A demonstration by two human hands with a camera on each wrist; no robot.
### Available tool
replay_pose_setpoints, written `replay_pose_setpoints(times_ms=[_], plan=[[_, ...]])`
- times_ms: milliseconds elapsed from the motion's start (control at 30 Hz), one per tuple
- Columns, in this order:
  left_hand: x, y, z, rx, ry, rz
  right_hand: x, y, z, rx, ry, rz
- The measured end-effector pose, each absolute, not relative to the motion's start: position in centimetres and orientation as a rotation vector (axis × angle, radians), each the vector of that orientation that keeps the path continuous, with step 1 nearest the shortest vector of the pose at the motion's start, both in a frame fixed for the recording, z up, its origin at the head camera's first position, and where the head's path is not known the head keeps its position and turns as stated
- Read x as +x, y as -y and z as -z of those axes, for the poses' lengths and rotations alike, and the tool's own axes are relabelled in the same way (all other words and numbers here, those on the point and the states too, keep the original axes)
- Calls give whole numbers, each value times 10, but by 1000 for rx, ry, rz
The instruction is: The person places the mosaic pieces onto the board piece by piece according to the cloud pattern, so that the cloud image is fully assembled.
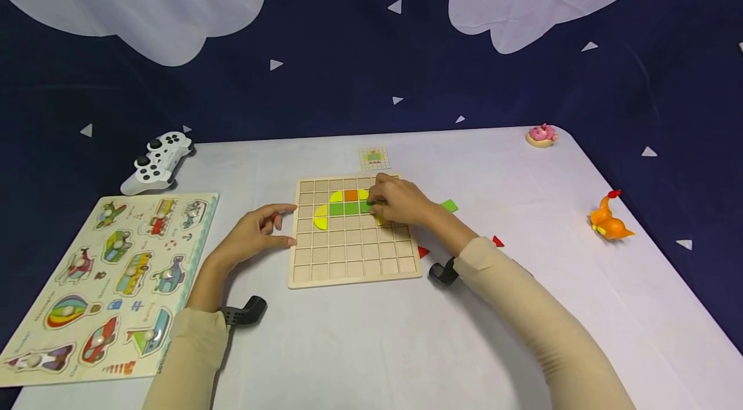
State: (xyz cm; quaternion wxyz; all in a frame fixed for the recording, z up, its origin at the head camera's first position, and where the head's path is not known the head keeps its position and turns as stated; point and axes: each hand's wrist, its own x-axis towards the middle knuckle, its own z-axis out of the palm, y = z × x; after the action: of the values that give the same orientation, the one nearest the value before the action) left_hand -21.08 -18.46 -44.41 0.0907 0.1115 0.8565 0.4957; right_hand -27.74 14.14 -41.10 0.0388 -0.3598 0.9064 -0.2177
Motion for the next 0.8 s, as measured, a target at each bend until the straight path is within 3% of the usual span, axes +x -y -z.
replay_pose_setpoints(times_ms=[267,800], plan=[[-211,185,445,356,-2542,-1479,-277,-152,404,-1010,-2766,848],[-212,185,444,355,-2543,-1468,-257,-240,415,-845,-2914,818]])
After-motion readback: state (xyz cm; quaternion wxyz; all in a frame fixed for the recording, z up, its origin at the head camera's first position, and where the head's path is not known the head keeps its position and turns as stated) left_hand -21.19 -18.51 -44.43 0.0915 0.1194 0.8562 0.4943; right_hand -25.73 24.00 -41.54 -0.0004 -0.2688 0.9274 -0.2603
